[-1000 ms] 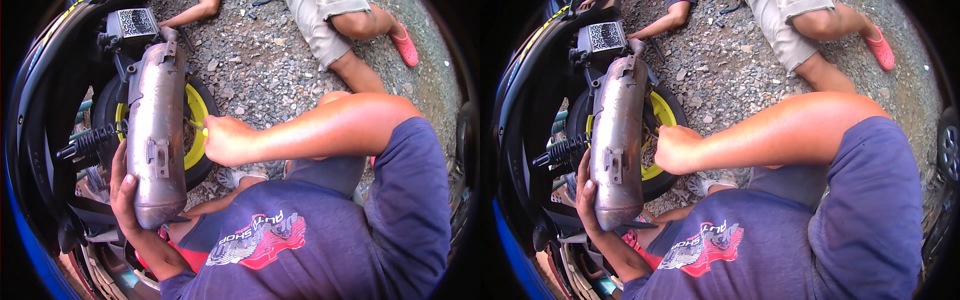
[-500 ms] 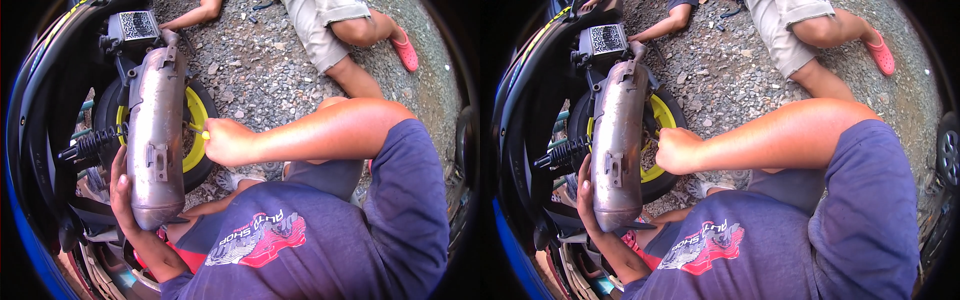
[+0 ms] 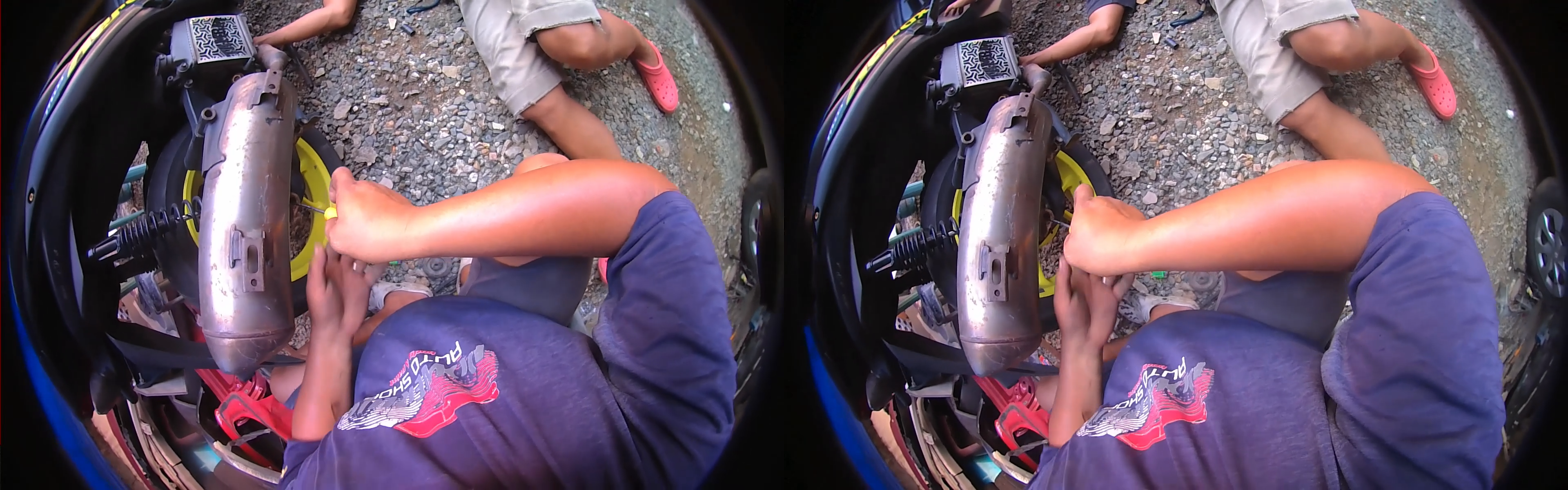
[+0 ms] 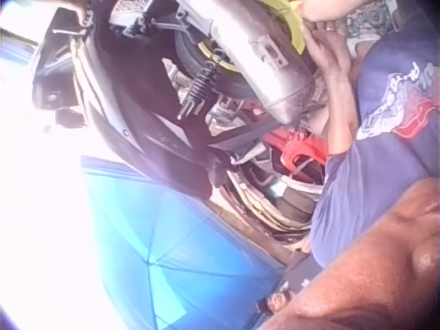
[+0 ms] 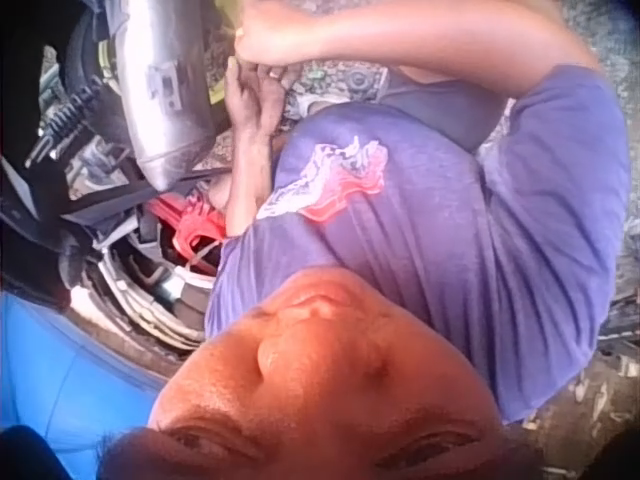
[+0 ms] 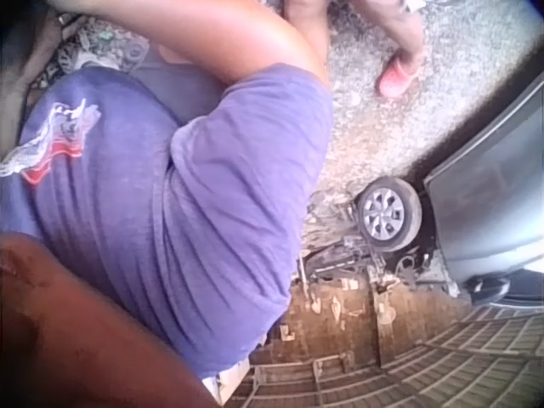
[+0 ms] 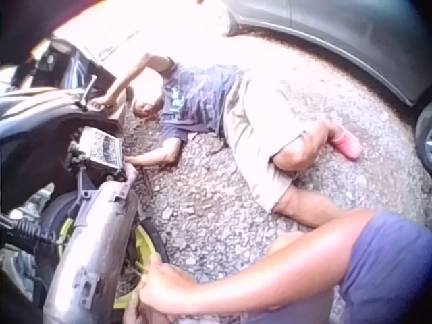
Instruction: Removing or securing the exhaust pipe and heat shield on a motorcycle.
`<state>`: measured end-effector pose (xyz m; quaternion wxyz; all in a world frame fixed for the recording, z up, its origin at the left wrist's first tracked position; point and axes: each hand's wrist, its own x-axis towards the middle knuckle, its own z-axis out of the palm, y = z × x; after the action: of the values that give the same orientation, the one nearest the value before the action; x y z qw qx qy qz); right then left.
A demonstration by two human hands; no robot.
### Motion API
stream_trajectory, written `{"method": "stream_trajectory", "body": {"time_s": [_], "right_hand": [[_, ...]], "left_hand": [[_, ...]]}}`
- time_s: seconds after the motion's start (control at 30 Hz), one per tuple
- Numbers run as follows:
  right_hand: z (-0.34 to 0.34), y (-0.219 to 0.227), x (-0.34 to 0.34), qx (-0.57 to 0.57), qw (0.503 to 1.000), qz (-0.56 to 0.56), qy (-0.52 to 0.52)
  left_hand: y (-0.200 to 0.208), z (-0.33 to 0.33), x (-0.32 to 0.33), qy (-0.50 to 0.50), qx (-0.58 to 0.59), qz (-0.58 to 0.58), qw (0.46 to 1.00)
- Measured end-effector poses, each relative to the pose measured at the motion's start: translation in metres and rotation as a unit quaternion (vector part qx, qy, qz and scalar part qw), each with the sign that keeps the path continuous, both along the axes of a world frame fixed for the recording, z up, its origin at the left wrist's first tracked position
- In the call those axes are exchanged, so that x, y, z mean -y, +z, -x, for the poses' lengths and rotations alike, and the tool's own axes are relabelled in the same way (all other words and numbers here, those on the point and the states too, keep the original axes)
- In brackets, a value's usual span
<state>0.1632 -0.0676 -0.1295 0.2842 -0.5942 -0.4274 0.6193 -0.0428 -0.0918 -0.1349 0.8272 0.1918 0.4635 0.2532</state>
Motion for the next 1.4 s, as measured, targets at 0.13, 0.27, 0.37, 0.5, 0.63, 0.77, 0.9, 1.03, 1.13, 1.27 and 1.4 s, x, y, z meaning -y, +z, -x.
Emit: {"method": "stream_trajectory", "body": {"time_s": [0.13,0.27,0.37,0.5,0.63,0.77,0.9,1.03,1.13,1.27,1.4], "right_hand": [[-0.008,0.004,-0.012,0.039,0.998,-0.046,0.005],[-0.036,-0.003,-0.048,-0.093,0.989,0.018,0.112],[-0.018,0.003,-0.038,0.056,0.978,-0.032,0.2],[-0.02,0.001,-0.026,0.06,0.98,-0.126,0.139],[-0.069,0.0,-0.075,-0.027,0.98,-0.065,0.187],[-0.072,-0.086,-0.146,0.217,0.959,-0.14,0.118],[-0.045,-0.127,-0.178,0.211,0.952,-0.188,0.117],[-0.033,-0.125,-0.188,0.199,0.951,-0.187,0.146],[-0.027,-0.128,-0.184,0.234,0.939,-0.221,0.12],[-0.025,-0.133,-0.178,0.212,0.945,-0.233,0.093],[-0.025,-0.136,-0.187,0.165,0.963,-0.178,0.119]], "left_hand": [[-0.017,-0.023,-0.034,0.069,0.023,-0.017,0.997],[-0.009,-0.015,-0.032,0.075,0.087,-0.015,0.993],[0.006,-0.037,-0.034,0.088,0.033,-0.029,0.995],[-0.002,-0.051,-0.035,0.1,0.047,-0.014,0.994],[-0.004,-0.028,-0.043,0.104,0.065,-0.036,0.992],[-0.011,-0.03,-0.043,0.116,0.094,-0.024,0.988],[-0.013,-0.028,-0.043,0.104,0.103,-0.019,0.989],[-0.011,-0.027,-0.043,0.114,0.105,-0.024,0.988],[-0.008,-0.028,-0.043,0.11,0.095,-0.04,0.989],[-0.002,-0.025,-0.044,0.123,0.086,-0.033,0.988],[-0.002,-0.025,-0.046,0.093,0.078,-0.024,0.992]]}}
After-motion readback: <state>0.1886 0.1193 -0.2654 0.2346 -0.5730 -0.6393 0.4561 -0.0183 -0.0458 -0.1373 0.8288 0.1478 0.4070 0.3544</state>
